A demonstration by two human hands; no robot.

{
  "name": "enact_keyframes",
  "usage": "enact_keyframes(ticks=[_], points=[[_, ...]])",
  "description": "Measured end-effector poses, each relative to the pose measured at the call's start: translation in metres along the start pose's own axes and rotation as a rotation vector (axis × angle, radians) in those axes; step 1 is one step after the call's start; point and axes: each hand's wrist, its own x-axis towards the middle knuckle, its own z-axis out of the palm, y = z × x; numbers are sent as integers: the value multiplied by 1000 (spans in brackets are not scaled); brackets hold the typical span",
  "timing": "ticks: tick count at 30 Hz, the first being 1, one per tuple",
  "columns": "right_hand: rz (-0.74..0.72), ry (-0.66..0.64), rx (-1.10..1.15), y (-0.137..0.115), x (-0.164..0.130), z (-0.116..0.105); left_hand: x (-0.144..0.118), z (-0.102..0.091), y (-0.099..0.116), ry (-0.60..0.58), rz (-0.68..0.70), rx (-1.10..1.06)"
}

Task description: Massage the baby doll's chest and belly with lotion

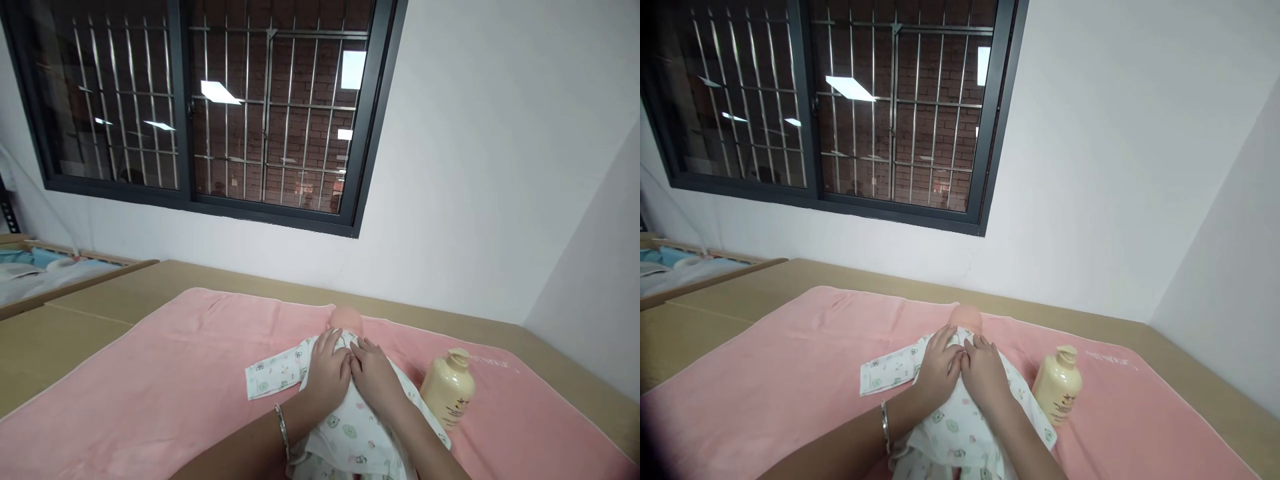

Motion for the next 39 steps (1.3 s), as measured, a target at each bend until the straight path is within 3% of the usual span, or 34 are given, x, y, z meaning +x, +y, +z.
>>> enact_keyframes(ticks=[4,7,10,15,24,29,32,39], points=[[59,7,-58,-6,-6,-5,-1,0,3,-7,-179,44],[164,6,-5,3,-1,3,2,3,3,-46,-319,61],[257,-13,16,13,5,13,5,6,2,-93,-366,71],[254,-29,-39,17,6,20,7,7,1,-124,-366,91],[209,33,-341,-2,-9,11,4,2,4,-126,-384,67],[212,-60,-119,11,-1,13,5,6,1,-142,-430,94],[206,-102,-21,19,4,11,8,5,3,-177,-385,95],[158,-128,-62,-2,-6,-1,3,-7,11,-115,-231,83]])
